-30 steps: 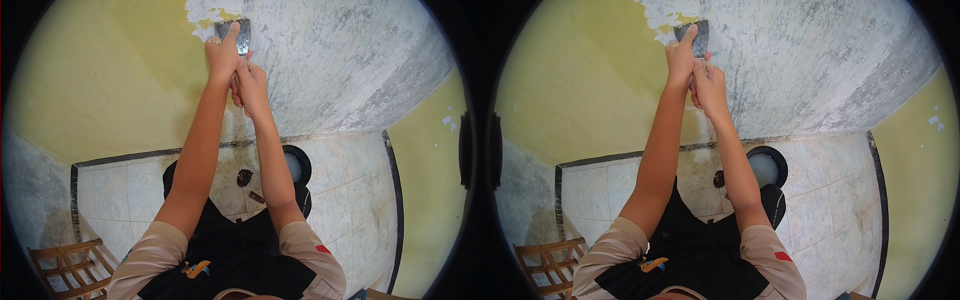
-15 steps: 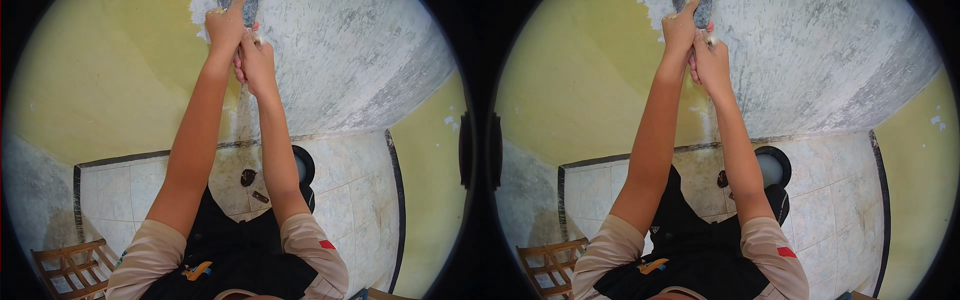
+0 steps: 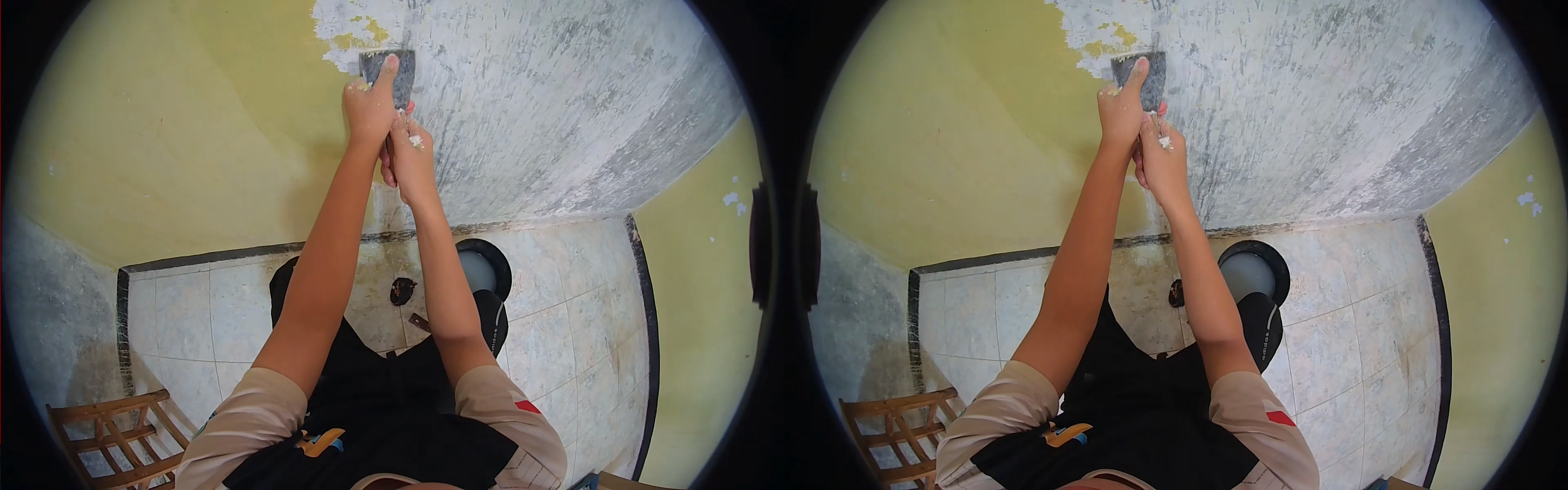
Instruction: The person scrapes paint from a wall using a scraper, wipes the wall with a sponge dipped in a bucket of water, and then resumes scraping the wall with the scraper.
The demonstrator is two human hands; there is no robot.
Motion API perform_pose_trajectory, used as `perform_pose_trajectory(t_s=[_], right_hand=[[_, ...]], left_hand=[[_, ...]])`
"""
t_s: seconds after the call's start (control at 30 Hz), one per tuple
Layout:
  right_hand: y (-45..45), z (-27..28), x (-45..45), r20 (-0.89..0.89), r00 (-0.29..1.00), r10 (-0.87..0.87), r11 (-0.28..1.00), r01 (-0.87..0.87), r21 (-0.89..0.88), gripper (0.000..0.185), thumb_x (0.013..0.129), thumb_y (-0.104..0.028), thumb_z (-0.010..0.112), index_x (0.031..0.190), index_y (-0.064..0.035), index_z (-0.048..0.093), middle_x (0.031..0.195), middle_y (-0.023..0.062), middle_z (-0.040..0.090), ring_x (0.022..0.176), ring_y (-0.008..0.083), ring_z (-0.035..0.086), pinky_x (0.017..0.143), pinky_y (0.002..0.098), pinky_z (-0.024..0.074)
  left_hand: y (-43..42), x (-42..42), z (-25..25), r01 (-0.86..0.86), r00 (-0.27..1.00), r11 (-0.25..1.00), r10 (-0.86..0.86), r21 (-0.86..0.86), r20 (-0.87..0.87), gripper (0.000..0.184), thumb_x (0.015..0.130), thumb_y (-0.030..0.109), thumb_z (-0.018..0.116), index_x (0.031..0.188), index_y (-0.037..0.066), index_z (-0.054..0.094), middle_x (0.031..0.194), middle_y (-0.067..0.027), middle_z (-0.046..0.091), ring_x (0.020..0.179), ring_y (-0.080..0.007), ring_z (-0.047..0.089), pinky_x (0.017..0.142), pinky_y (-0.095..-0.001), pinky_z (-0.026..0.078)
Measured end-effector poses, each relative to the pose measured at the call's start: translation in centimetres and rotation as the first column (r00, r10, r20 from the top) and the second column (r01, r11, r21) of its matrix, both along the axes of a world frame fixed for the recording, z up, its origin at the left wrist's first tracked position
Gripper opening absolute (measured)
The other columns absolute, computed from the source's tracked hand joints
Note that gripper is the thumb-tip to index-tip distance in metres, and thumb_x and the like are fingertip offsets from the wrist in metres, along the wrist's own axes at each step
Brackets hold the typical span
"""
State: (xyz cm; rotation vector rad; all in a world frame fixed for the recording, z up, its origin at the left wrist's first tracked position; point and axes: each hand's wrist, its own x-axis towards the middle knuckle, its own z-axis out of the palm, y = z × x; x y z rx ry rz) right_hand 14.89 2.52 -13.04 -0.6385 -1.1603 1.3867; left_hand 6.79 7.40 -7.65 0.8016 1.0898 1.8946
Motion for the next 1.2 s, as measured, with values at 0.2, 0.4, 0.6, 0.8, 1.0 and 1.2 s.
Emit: perform_pose_trajectory(t_s=[0.2,0.4,0.6,0.8,1.0,1.2], right_hand=[[-0.4,0.3,0.0,0.036,0.998,-0.047,0.999,0.047,0.002,0.034,0.109,-0.03,0.057,0.086,-0.0061,0.06,0.057,0.0004,0.052,0.038,0.0068,0.04,0.034,0.0256,0.0272],[-0.8,0.9,0.2,0.036,0.997,-0.067,0.998,0.068,-0.003,0.033,0.108,-0.029,0.059,0.085,-0.0055,0.061,0.056,0.0,0.052,0.039,0.0062,0.041,0.035,0.0255,0.0275],[1.2,6.8,-1.2,0.012,0.999,-0.031,0.994,0.03,0.101,0.038,0.11,-0.035,0.054,0.083,-0.0075,0.056,0.057,0.0006,0.048,0.036,0.009,0.038,0.033,0.0267,0.024],[1.0,5.7,-1.9,-0.017,0.999,-0.05,0.993,0.051,0.105,0.035,0.11,-0.033,0.054,0.088,-0.0066,0.059,0.057,0.0007,0.05,0.037,0.0084,0.039,0.035,0.0265,0.0261],[-0.9,-2.3,-0.9,0.095,0.992,-0.08,0.997,0.079,0.009,0.043,0.112,-0.038,0.049,0.082,-0.0081,0.055,0.054,0.0006,0.048,0.034,0.0102,0.038,0.033,0.0265,0.026],[-6.8,-14.5,3.5,0.222,0.974,0.047,0.963,0.015,-0.268,0.044,0.111,-0.041,0.051,0.084,-0.0075,0.056,0.05,0.0008,0.046,0.035,0.0128,0.041,0.035,0.0299,0.031]], left_hand=[[-1.0,0.2,0.3,0.054,0.997,0.999,-0.053,-0.01,0.047,0.05,0.091,0.04,0.082,0.085,-0.006,0.064,0.071,-0.0114,0.064,0.052,-0.0225,0.062,0.044,-0.0364,0.053],[-0.1,-0.2,-0.3,0.094,0.992,0.995,-0.092,-0.019,0.086,0.04,0.094,0.035,0.079,0.095,-0.003,0.069,0.079,-0.0099,0.067,0.058,-0.0202,0.061,0.051,-0.0358,0.055],[1.0,-1.3,5.5,0.117,0.992,0.98,-0.124,0.161,0.031,0.039,0.095,0.033,0.078,0.094,-0.005,0.07,0.082,-0.0127,0.069,0.061,-0.0213,0.065,0.048,-0.0351,0.053],[1.4,-1.8,5.4,0.055,0.998,0.979,-0.055,0.198,-0.006,0.053,0.088,0.041,0.084,0.078,-0.005,0.06,0.071,-0.0096,0.059,0.057,-0.0194,0.056,0.053,-0.0347,0.053],[0.6,-1.4,-4.2,0.078,0.996,0.997,-0.078,-0.009,0.039,0.058,0.087,0.042,0.085,0.103,-0.01,0.063,0.087,-0.0146,0.068,0.067,-0.0202,0.065,0.054,-0.0346,0.054],[-4.3,-0.1,-20.9,0.252,0.964,0.906,-0.265,-0.339,0.008,0.045,0.095,0.041,0.075,0.123,0.006,0.069,0.106,-0.007,0.072,0.091,-0.0171,0.069,0.075,-0.0359,0.057]])
